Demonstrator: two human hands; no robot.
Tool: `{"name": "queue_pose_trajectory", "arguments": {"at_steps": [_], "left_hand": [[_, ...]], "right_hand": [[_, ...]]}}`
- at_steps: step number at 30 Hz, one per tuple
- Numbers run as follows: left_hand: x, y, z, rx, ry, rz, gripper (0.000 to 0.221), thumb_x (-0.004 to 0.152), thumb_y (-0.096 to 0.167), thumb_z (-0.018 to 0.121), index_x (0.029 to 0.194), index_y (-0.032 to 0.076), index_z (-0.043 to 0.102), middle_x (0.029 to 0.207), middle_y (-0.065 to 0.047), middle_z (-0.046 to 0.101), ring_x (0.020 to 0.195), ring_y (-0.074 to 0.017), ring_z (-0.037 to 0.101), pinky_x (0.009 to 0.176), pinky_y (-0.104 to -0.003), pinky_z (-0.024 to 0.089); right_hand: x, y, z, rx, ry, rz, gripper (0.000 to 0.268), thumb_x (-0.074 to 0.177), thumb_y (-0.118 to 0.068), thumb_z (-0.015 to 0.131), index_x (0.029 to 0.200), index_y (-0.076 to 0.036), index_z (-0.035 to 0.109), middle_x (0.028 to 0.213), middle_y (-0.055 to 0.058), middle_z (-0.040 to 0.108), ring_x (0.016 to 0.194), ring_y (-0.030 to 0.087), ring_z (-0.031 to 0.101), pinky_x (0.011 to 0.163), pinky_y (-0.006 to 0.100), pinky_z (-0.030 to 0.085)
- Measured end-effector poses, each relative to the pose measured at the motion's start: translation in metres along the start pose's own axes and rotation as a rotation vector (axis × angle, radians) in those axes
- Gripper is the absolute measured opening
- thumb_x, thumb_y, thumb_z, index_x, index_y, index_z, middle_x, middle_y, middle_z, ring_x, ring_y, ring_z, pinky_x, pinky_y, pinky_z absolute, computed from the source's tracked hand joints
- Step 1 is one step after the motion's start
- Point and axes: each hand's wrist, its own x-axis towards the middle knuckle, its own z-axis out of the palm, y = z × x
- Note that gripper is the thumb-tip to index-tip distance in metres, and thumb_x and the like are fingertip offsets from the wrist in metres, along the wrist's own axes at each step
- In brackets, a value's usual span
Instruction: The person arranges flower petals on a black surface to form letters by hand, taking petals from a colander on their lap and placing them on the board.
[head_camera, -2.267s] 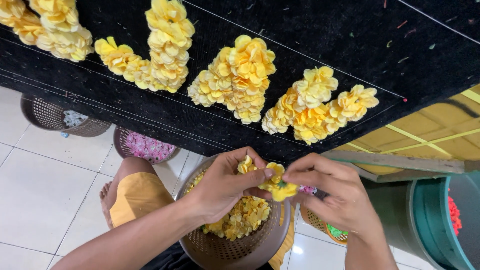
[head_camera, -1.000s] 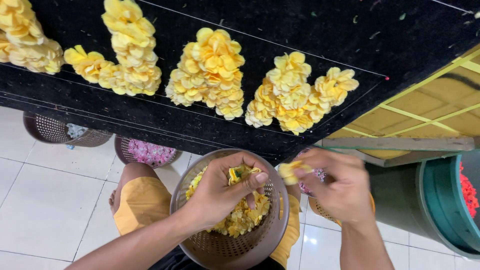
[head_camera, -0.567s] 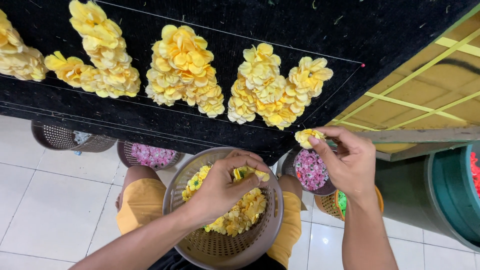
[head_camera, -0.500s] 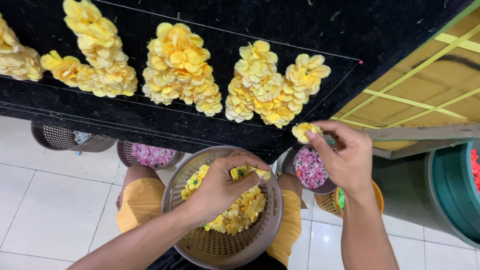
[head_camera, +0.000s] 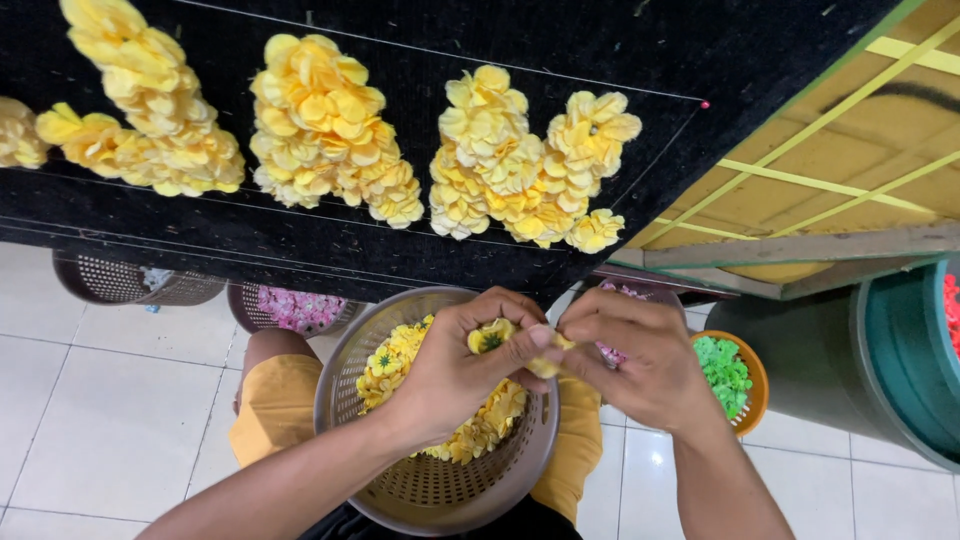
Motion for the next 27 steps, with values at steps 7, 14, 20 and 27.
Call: {"name": "queue_pose_trajectory", "arguments": {"at_steps": [7,14,20,27], "left_hand": [[0.000,-0.010,-0.010,-0.227,-0.058,-0.285,0.042,0.096,-0.004,0.056,0.135,0.009,0.051,0.120,-0.014,0.055,0.100,-0.0246,0.064,0.092,-0.037,0.056],[-0.004,0.002,-0.009,0.005,-0.053,-0.237,0.017,0.111,0.010,0.048,0.121,0.003,0.060,0.088,-0.020,0.074,0.079,-0.0218,0.074,0.071,-0.034,0.068],[0.000,0.007,-0.004,0.208,0.007,-0.071,0.016,0.103,0.014,0.070,0.104,0.000,0.077,0.077,-0.007,0.074,0.054,-0.0091,0.061,0.047,-0.023,0.056],[0.005,-0.009,0.000,0.126,0.036,0.098,0.017,0.098,-0.003,0.068,0.107,-0.015,0.075,0.079,-0.022,0.072,0.055,-0.0163,0.071,0.038,-0.020,0.053]], "right_hand": [[0.002,0.027,-0.026,-0.127,0.266,0.129,0.021,0.094,0.007,0.079,0.113,0.002,0.074,0.113,0.017,0.078,0.072,0.014,0.056,0.063,0.025,0.044],[0.013,0.034,-0.020,-0.256,0.288,0.200,0.014,0.100,-0.002,0.081,0.112,0.004,0.076,0.108,0.014,0.078,0.093,0.020,0.073,0.081,0.031,0.059],[0.024,0.031,-0.024,-0.401,0.289,0.126,0.014,0.100,-0.001,0.086,0.111,0.004,0.079,0.106,0.013,0.081,0.086,0.017,0.073,0.072,0.031,0.057],[0.014,0.053,-0.019,-0.406,0.479,0.096,0.025,0.098,-0.006,0.096,0.089,0.001,0.073,0.060,0.007,0.064,0.055,0.021,0.065,0.068,0.031,0.053]]}}
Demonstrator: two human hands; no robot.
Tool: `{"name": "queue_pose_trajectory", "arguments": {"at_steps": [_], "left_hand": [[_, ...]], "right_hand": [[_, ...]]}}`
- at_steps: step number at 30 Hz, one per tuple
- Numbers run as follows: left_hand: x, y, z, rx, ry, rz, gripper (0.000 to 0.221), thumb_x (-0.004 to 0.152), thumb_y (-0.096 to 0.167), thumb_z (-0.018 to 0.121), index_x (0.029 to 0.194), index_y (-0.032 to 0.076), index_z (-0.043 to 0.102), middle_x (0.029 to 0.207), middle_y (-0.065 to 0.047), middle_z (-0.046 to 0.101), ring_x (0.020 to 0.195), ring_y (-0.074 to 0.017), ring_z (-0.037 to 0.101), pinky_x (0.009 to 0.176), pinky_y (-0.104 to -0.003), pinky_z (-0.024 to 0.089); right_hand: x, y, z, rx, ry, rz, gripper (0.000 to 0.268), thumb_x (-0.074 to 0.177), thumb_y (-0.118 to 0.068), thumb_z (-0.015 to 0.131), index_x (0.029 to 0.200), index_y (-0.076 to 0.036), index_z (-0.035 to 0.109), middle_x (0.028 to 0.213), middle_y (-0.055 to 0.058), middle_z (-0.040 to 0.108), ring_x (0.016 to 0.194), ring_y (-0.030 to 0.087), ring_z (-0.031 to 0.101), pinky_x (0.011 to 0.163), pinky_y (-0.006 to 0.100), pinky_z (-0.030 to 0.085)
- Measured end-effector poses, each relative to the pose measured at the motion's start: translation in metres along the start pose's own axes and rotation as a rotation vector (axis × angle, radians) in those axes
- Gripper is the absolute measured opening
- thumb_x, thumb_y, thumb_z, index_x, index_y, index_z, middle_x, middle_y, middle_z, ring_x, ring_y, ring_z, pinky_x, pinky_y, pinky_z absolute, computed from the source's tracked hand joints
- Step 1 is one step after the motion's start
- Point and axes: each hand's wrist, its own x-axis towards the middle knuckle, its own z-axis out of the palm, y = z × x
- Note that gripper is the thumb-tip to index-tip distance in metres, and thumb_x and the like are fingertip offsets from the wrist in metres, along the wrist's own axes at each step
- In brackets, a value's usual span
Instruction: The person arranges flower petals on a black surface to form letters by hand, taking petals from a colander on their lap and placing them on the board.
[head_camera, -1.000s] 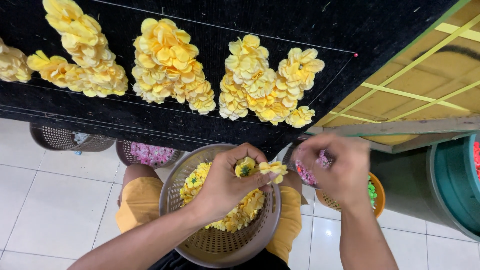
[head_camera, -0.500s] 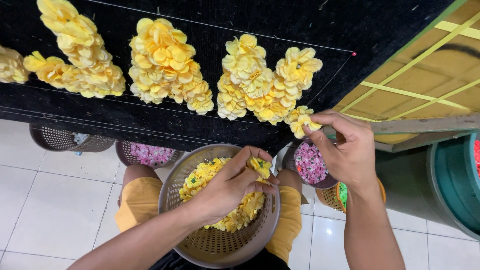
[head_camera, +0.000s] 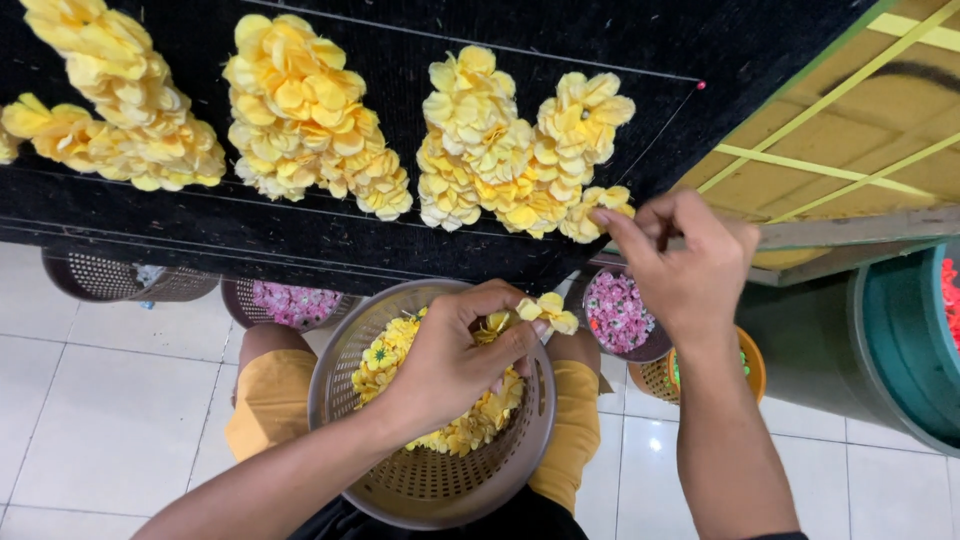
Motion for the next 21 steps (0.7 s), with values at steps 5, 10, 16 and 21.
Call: {"name": "queue_pose_trajectory", "arguments": {"at_steps": [5,10,16,21], "left_hand": [[0.001,-0.005,-0.003,-0.001,-0.107,-0.024,0.022,0.099,-0.003,0.066,0.115,-0.016,0.073,0.092,-0.021,0.071,0.066,-0.0188,0.074,0.046,-0.021,0.059],[0.004,0.020,0.003,0.023,-0.232,-0.226,0.040,0.097,0.002,0.056,0.137,-0.001,0.059,0.079,-0.009,0.050,0.061,-0.0166,0.050,0.051,-0.029,0.043],[0.005,0.005,0.002,-0.202,-0.202,-0.313,0.033,0.104,-0.003,0.046,0.136,-0.001,0.056,0.114,-0.018,0.068,0.090,-0.0218,0.074,0.080,-0.033,0.065],[0.000,0.012,0.001,-0.164,-0.173,-0.304,0.027,0.108,0.013,0.060,0.129,-0.003,0.068,0.085,-0.013,0.068,0.066,-0.0144,0.073,0.041,-0.024,0.054]], "right_hand": [[-0.010,-0.048,-0.005,0.404,-0.333,-0.128,0.020,0.078,-0.016,0.094,0.094,-0.009,0.083,0.079,0.008,0.079,0.061,0.024,0.075,0.061,0.033,0.058],[-0.014,-0.007,-0.025,0.262,-0.198,-0.060,0.008,0.096,0.001,0.077,0.103,-0.002,0.078,0.095,0.014,0.080,0.056,0.015,0.063,0.049,0.026,0.042],[0.010,-0.018,-0.019,0.094,-0.180,0.008,0.014,0.101,-0.003,0.082,0.111,0.006,0.077,0.099,0.015,0.078,0.071,0.016,0.058,0.062,0.029,0.044],[0.018,-0.012,-0.011,0.001,-0.113,0.036,0.012,0.105,-0.002,0.087,0.105,0.005,0.077,0.094,0.012,0.078,0.080,0.015,0.068,0.072,0.028,0.056]]}}
